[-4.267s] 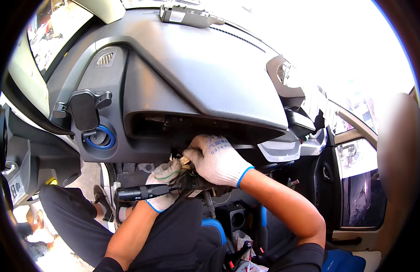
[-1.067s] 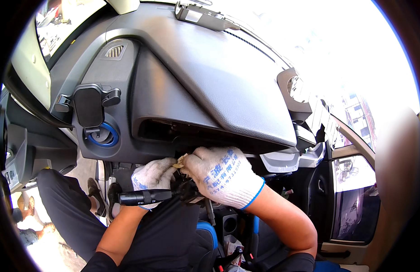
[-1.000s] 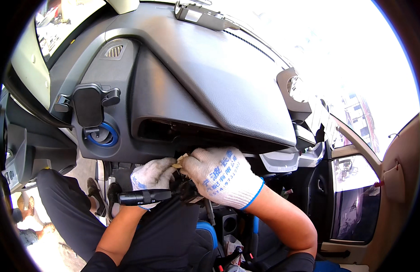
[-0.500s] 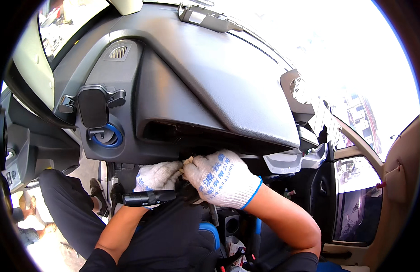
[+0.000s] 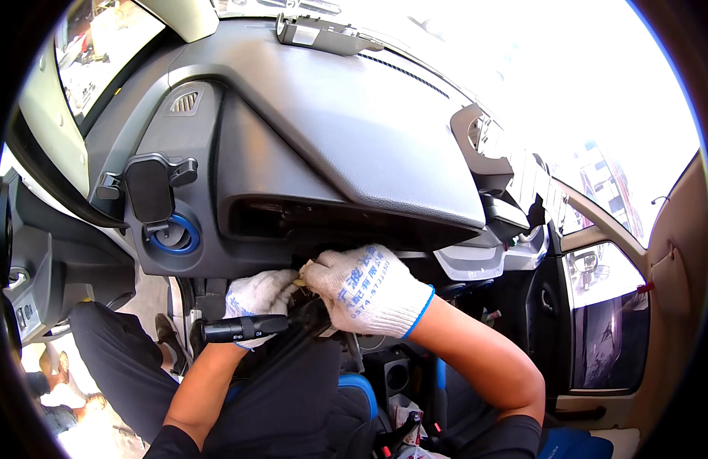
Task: The person removes a dashboard panel, disconnects wiring, and reattaches the panel inside a car. They then use a socket wrench to tighten bolts on the steering column area.
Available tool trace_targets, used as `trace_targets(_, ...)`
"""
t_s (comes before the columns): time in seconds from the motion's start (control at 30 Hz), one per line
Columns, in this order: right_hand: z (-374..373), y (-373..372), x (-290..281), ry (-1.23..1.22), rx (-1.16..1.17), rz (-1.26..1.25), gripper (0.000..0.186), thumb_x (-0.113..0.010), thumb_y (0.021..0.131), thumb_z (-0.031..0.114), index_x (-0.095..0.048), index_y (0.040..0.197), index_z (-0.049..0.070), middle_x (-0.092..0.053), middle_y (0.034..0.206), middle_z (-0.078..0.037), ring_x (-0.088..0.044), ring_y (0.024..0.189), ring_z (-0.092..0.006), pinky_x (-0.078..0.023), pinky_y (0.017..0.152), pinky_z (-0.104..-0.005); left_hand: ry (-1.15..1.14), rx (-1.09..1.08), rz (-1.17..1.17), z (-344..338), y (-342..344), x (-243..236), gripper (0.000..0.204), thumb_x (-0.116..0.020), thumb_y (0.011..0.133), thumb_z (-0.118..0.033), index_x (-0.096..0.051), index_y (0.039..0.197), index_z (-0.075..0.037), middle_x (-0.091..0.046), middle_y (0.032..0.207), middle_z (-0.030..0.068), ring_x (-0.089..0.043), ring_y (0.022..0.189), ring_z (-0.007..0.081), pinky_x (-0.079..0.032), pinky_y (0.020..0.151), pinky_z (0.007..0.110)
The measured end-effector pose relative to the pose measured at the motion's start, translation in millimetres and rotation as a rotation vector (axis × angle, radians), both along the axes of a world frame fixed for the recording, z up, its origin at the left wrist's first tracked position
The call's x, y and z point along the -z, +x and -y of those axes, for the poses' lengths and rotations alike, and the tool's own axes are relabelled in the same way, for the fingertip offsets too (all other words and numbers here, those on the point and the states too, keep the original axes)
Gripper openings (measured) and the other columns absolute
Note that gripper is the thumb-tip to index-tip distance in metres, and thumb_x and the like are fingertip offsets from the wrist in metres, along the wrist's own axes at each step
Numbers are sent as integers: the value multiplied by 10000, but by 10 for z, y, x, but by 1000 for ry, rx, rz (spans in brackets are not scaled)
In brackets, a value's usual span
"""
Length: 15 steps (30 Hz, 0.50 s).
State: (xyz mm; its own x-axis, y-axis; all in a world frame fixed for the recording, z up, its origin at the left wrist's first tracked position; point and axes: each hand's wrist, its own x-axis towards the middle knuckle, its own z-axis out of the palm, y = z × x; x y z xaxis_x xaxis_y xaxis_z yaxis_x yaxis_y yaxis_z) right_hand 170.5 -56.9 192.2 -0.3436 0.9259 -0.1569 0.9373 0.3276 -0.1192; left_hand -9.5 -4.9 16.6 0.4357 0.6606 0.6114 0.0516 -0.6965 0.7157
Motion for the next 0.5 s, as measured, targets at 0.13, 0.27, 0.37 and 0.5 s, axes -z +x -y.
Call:
trace_targets(0.13, 28, -20, -18, 14, -50, 152, 220, -732, 906, 156, -748, 1106, 65, -744, 956, -125, -787, 854, -328, -622, 723, -465, 11, 22, -31, -5, -16, -62, 235, -778, 884, 6, -787, 1116, -32, -800, 987, 198, -791, 859, 407, -657, 755, 469)
trace_targets(0.27, 17, -84, -65, -25, -122, 257, 326, -801, 880, 252, -739, 1130, 52, -732, 993, -133, -783, 881, -329, -620, 778, -467, -51, 73, -153, -8, -20, -103, 227, -762, 906, -30, -783, 1132, -29, -790, 993, 217, -776, 878, 429, -642, 775, 487)
trace_targets(0.37, 12, -92, -87, -53, -137, 285, 434, -850, 841, 333, -734, 1146, 47, -721, 991, -141, -778, 907, -338, -616, 817, -466, 23, 53, -127, -2, -12, -33, 243, -753, 924, -55, -762, 1164, -18, -788, 985, 206, -777, 855, 408, -642, 750, 483)
trace_targets(0.5, 1, -80, -62, -84, -77, 254, 503, -890, 817, 373, -737, 1165, 45, -738, 1031, -153, -777, 947, -360, -616, 847, -476, 80, 71, -120, -6, -10, -42, 267, -756, 917, -39, -745, 1183, -14, -778, 960, 197, -776, 825, 396, -644, 722, 480)
